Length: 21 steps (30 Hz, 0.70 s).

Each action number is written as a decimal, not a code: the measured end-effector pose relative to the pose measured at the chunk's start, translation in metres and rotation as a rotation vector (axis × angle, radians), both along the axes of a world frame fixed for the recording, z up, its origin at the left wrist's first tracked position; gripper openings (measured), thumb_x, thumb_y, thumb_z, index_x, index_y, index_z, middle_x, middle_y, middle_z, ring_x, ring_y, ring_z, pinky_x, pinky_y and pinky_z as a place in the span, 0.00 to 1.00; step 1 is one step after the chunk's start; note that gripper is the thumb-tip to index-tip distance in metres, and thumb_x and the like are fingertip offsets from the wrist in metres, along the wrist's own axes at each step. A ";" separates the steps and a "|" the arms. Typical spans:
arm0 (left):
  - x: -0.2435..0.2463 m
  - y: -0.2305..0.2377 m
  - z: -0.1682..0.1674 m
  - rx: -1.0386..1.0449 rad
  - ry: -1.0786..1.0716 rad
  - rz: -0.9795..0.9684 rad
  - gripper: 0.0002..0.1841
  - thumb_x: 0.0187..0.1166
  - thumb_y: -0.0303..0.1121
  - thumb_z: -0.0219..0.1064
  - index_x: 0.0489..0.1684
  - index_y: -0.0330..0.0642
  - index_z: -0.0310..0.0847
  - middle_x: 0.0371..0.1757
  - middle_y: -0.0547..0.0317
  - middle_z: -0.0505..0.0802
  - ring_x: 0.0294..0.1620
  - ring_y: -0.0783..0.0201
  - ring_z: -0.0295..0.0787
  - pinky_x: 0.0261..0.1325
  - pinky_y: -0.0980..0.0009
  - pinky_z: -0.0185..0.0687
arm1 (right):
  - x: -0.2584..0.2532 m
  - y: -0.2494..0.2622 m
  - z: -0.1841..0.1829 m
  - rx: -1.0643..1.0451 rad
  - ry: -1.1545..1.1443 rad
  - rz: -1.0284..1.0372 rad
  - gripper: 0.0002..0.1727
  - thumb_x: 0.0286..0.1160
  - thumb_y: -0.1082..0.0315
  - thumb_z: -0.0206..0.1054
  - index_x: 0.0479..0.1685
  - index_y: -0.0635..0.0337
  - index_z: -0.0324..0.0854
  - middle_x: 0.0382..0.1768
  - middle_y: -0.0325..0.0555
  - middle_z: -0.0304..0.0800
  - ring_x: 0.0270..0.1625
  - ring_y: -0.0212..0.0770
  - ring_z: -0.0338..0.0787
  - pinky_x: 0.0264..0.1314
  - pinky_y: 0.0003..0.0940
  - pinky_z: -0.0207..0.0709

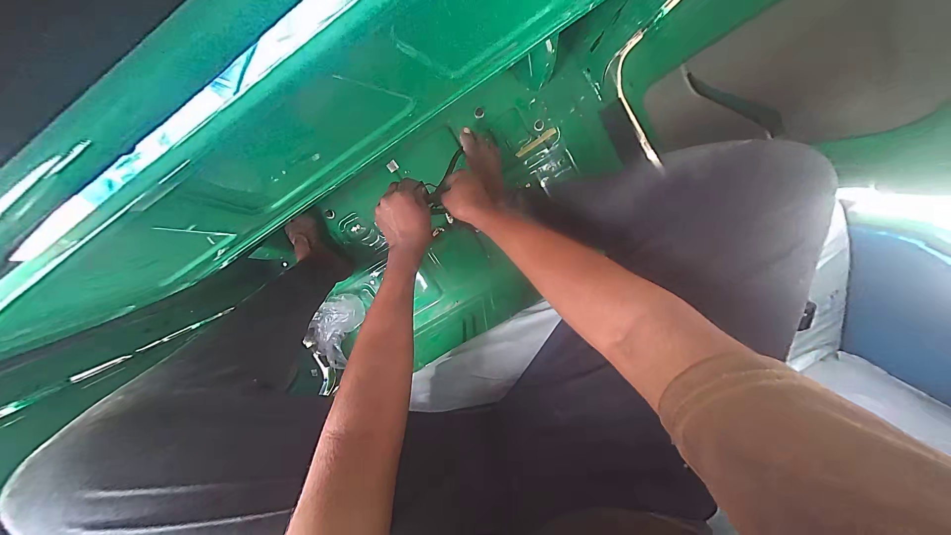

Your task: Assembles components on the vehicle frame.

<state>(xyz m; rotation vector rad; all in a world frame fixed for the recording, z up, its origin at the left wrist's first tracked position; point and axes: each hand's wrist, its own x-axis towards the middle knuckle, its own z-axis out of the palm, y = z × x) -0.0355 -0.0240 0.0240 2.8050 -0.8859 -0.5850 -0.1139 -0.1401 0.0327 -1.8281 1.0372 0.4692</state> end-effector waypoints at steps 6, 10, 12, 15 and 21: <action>0.013 0.000 -0.009 -0.274 0.291 0.317 0.15 0.83 0.43 0.67 0.53 0.40 0.88 0.50 0.51 0.95 0.52 0.56 0.94 0.65 0.49 0.86 | -0.011 -0.001 -0.009 0.013 -0.144 -0.073 0.11 0.67 0.65 0.76 0.48 0.46 0.96 0.50 0.40 0.97 0.57 0.41 0.92 0.62 0.50 0.83; 0.018 0.003 -0.016 -0.383 0.430 0.447 0.15 0.81 0.43 0.71 0.48 0.38 0.88 0.39 0.54 0.96 0.39 0.62 0.96 0.53 0.55 0.92 | -0.010 -0.007 0.006 0.105 -0.199 -0.143 0.16 0.70 0.59 0.81 0.56 0.44 0.94 0.58 0.39 0.95 0.61 0.37 0.90 0.67 0.44 0.80; 0.016 0.001 -0.017 -0.416 0.461 0.470 0.13 0.81 0.41 0.71 0.48 0.39 0.88 0.39 0.54 0.96 0.38 0.63 0.96 0.52 0.56 0.94 | -0.007 -0.009 0.014 0.040 -0.173 -0.055 0.14 0.71 0.60 0.78 0.55 0.42 0.95 0.58 0.40 0.94 0.63 0.40 0.89 0.68 0.47 0.78; 0.012 0.002 -0.021 -0.463 0.492 0.485 0.11 0.82 0.38 0.70 0.47 0.38 0.86 0.40 0.54 0.95 0.38 0.63 0.95 0.50 0.57 0.94 | -0.002 -0.010 0.020 0.035 -0.079 0.061 0.13 0.74 0.64 0.73 0.54 0.44 0.94 0.59 0.42 0.93 0.65 0.43 0.87 0.70 0.50 0.77; 0.008 0.010 -0.036 -0.799 0.699 0.439 0.07 0.83 0.29 0.65 0.48 0.33 0.81 0.38 0.53 0.93 0.36 0.61 0.93 0.45 0.58 0.94 | 0.006 -0.028 -0.038 -0.089 -0.022 -0.075 0.45 0.43 0.33 0.86 0.70 0.40 0.87 0.90 0.45 0.62 0.89 0.54 0.62 0.87 0.67 0.54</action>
